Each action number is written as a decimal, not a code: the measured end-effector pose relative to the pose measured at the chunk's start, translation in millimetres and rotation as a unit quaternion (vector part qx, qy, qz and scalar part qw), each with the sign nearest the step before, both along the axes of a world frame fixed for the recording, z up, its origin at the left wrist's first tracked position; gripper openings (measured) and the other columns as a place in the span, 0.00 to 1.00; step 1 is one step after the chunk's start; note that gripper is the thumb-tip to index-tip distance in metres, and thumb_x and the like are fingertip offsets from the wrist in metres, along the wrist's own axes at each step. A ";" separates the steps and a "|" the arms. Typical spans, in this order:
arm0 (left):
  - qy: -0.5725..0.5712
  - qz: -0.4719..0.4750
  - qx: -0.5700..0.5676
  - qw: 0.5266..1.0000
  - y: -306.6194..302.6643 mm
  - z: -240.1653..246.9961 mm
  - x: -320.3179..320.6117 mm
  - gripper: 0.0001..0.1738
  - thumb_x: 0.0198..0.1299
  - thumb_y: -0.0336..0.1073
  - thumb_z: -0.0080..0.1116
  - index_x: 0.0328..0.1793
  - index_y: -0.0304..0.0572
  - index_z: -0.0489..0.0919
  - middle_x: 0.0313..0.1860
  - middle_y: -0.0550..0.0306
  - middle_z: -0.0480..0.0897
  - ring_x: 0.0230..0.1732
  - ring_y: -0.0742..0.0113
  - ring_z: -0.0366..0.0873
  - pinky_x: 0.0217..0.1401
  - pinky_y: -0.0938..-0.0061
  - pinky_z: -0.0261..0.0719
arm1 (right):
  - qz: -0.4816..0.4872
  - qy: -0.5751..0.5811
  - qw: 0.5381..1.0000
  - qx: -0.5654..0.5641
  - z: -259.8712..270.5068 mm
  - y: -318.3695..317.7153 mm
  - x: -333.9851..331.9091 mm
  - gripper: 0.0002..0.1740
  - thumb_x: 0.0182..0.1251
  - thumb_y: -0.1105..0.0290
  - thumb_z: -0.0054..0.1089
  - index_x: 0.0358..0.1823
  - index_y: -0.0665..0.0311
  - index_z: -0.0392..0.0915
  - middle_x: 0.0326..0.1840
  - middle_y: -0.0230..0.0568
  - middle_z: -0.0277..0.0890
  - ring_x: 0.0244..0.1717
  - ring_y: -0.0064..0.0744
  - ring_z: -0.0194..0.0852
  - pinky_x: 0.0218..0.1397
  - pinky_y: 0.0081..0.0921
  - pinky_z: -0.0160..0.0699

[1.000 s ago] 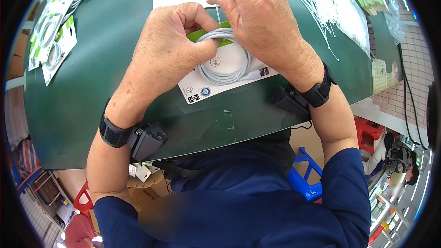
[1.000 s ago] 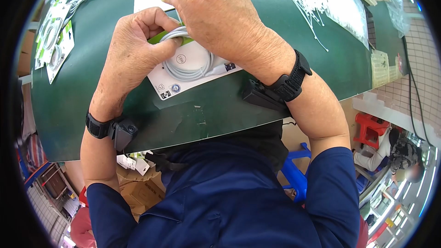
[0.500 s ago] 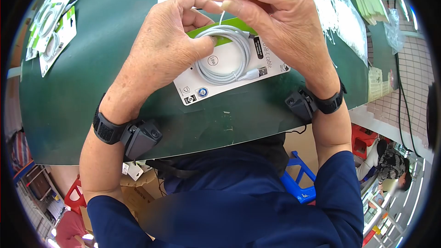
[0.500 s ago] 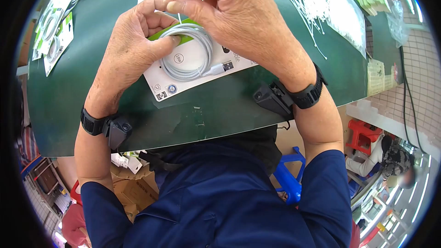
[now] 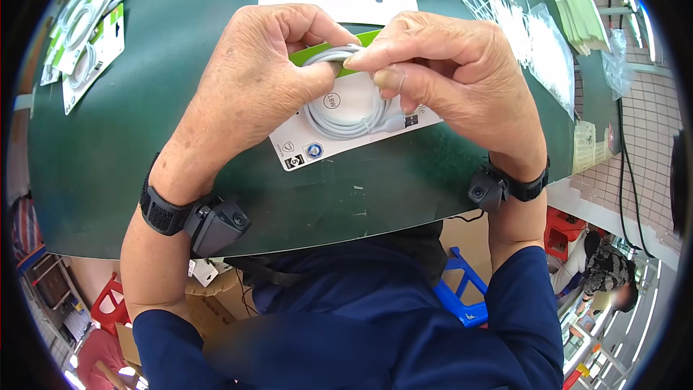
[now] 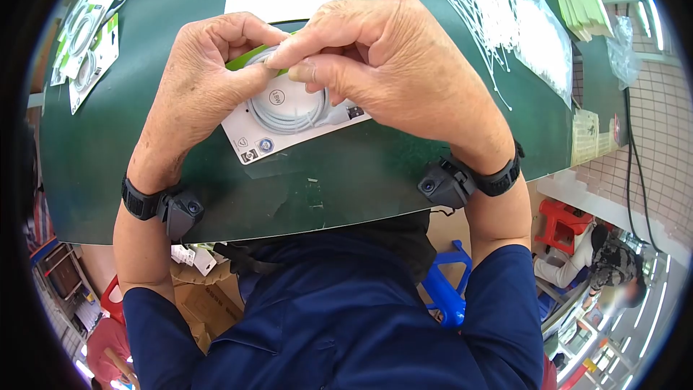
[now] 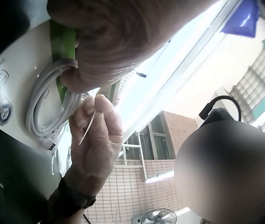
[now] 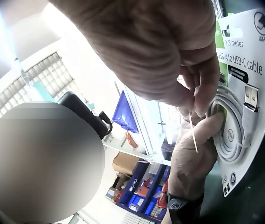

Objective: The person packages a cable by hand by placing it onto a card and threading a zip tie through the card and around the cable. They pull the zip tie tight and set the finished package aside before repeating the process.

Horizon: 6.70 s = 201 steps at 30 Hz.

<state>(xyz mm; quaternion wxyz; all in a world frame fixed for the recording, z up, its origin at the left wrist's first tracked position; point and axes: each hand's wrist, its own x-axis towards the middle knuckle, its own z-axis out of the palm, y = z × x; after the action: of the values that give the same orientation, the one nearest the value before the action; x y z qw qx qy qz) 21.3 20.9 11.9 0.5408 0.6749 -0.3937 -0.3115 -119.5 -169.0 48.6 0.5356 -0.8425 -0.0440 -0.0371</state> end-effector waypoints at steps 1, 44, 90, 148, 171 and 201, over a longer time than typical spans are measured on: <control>-0.006 -0.002 -0.001 1.000 0.4 -0.4 0.4 0.12 0.60 0.22 0.64 0.49 0.30 0.88 0.44 0.56 0.91 0.48 0.74 0.86 0.56 0.75 0.85 | -0.011 -0.010 1.000 -0.001 -2.3 1.9 -0.5 0.15 0.68 0.85 0.68 0.53 0.64 0.92 0.41 0.37 0.86 0.36 0.19 0.83 0.37 0.16 0.80; -0.043 0.020 0.004 0.999 5.9 5.2 1.0 0.12 0.59 0.19 0.61 0.47 0.30 0.89 0.44 0.56 0.91 0.49 0.74 0.86 0.55 0.76 0.86 | -0.082 -0.276 0.921 -0.261 -11.1 24.3 2.5 0.17 0.53 0.88 0.77 0.34 0.62 0.78 0.30 0.39 0.84 0.27 0.21 0.81 0.27 0.17 0.76; 0.034 0.004 -0.017 0.999 4.1 -0.3 2.5 0.13 0.57 0.19 0.60 0.48 0.29 0.88 0.41 0.59 0.89 0.46 0.78 0.84 0.51 0.79 0.83 | -0.016 -0.335 0.896 -0.290 -24.4 20.0 13.4 0.11 0.47 0.82 0.73 0.29 0.63 0.79 0.30 0.37 0.78 0.25 0.36 0.81 0.26 0.31 0.78; -0.554 -0.037 -0.205 0.806 0.9 6.8 -24.7 0.07 0.55 0.32 0.67 0.36 0.47 0.79 0.41 0.59 0.78 0.35 0.66 0.77 0.36 0.69 0.71 | 0.014 0.190 0.957 0.220 -19.7 -17.5 15.1 0.10 0.75 0.71 0.68 0.35 0.62 0.77 0.29 0.23 0.75 0.30 0.10 0.69 0.31 0.14 0.67; -0.537 -0.070 -0.171 0.823 3.8 19.4 -23.7 0.14 0.47 0.27 0.75 0.40 0.47 0.86 0.40 0.61 0.88 0.35 0.66 0.84 0.34 0.72 0.73 | 0.093 0.202 0.943 0.249 -18.2 -26.5 8.9 0.12 0.73 0.62 0.70 0.38 0.64 0.81 0.30 0.23 0.77 0.30 0.11 0.70 0.34 0.15 0.69; -0.521 -0.067 -0.146 0.839 0.4 19.8 -24.4 0.14 0.44 0.26 0.76 0.38 0.47 0.86 0.41 0.59 0.88 0.34 0.66 0.84 0.33 0.73 0.72 | 0.019 0.185 0.957 0.224 -26.7 -15.1 10.2 0.10 0.67 0.65 0.66 0.31 0.63 0.81 0.24 0.23 0.73 0.27 0.13 0.67 0.29 0.18 0.63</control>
<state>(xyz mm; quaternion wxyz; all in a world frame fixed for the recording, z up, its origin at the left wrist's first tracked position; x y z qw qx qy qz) -3.1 21.3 31.7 0.3261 0.6230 -0.7022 0.1114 -109.3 -184.1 21.9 0.7099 -0.6921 0.0496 0.1208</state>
